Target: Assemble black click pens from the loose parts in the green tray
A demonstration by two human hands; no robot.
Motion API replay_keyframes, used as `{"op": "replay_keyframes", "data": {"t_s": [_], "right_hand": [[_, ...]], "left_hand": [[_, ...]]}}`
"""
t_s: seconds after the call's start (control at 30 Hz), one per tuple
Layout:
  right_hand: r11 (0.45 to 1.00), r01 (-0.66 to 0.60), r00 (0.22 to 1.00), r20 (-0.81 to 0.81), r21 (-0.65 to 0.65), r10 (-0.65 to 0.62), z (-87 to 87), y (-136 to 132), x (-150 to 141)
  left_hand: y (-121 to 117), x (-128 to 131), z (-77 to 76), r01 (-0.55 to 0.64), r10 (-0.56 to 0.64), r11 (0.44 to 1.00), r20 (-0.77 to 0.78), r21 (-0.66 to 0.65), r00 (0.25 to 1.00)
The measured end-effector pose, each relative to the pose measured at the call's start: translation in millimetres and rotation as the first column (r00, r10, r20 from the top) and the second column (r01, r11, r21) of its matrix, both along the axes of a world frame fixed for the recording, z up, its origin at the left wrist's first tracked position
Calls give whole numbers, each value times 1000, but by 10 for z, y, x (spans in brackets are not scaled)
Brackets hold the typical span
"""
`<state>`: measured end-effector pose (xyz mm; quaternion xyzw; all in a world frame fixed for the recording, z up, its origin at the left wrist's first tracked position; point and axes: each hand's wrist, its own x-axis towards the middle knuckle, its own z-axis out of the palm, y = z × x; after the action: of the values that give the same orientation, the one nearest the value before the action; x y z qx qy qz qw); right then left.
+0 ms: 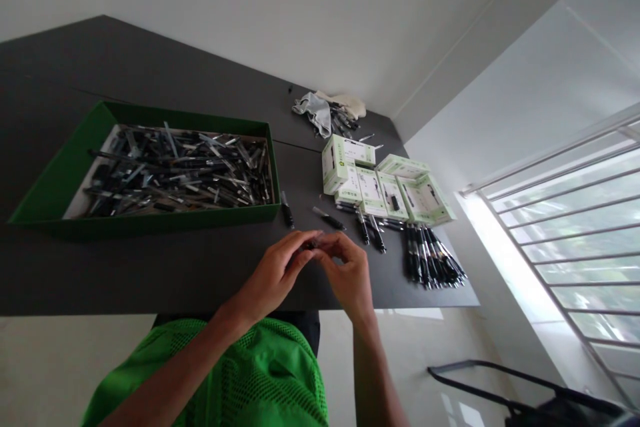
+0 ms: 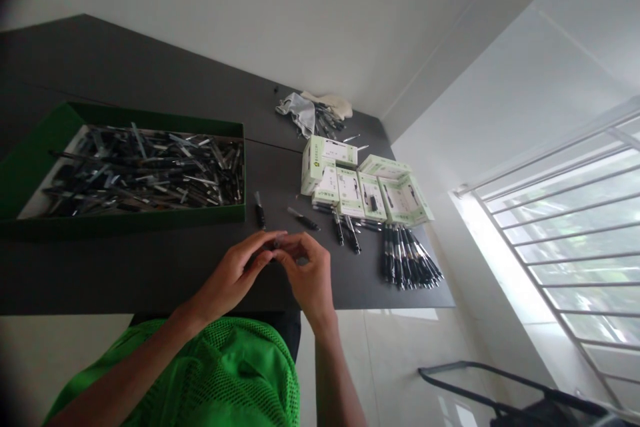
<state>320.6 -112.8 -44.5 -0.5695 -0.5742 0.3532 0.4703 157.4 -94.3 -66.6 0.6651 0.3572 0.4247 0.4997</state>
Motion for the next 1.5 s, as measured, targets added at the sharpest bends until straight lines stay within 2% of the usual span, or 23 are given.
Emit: {"op": "replay_keyframes", "data": {"t_s": [0.07,0.13,0.3,0.37,0.57,0.7,0.8,0.9,1.07,1.2,1.5], "right_hand": [[999,37,999,24,23,-37,-11,10,10],[999,19,999,42,41,-21,2,12,38],[974,-206,968,166,92,189,117,8,98],[962,-251,945,241,106,220,165,19,146],[973,-124,908,417,197,31,181,68,401],[972,-120,905,425,203,23,95,64,418],[961,-143,918,394,238,39,-6,43,347],[945,-133,938,347,298,23,-119,17,306],[953,-138,944,326,271,44,-264,-42,326],[955,-181,931,355,236,88,-294,-69,319],[970,-199,919,371,139,135,-292,-15,333]], "left_hand": [[8,-19,-4,-15,15,1000,-3,-23,1000],[10,-38,-5,-27,27,999,-4,-26,1000],[-10,-69,-2,-113,113,994,30,1,993],[-13,-89,20,-155,156,988,88,-24,984],[57,-251,184,-236,254,967,251,-99,934],[104,-363,243,-251,268,963,278,-95,923],[99,-382,197,-245,252,968,246,-62,936],[64,-363,114,-220,218,976,150,-8,964],[2,-322,60,-161,162,983,2,88,987],[-12,-291,72,-119,127,981,-42,152,991],[-43,-284,79,-95,108,982,-71,163,992]]}}
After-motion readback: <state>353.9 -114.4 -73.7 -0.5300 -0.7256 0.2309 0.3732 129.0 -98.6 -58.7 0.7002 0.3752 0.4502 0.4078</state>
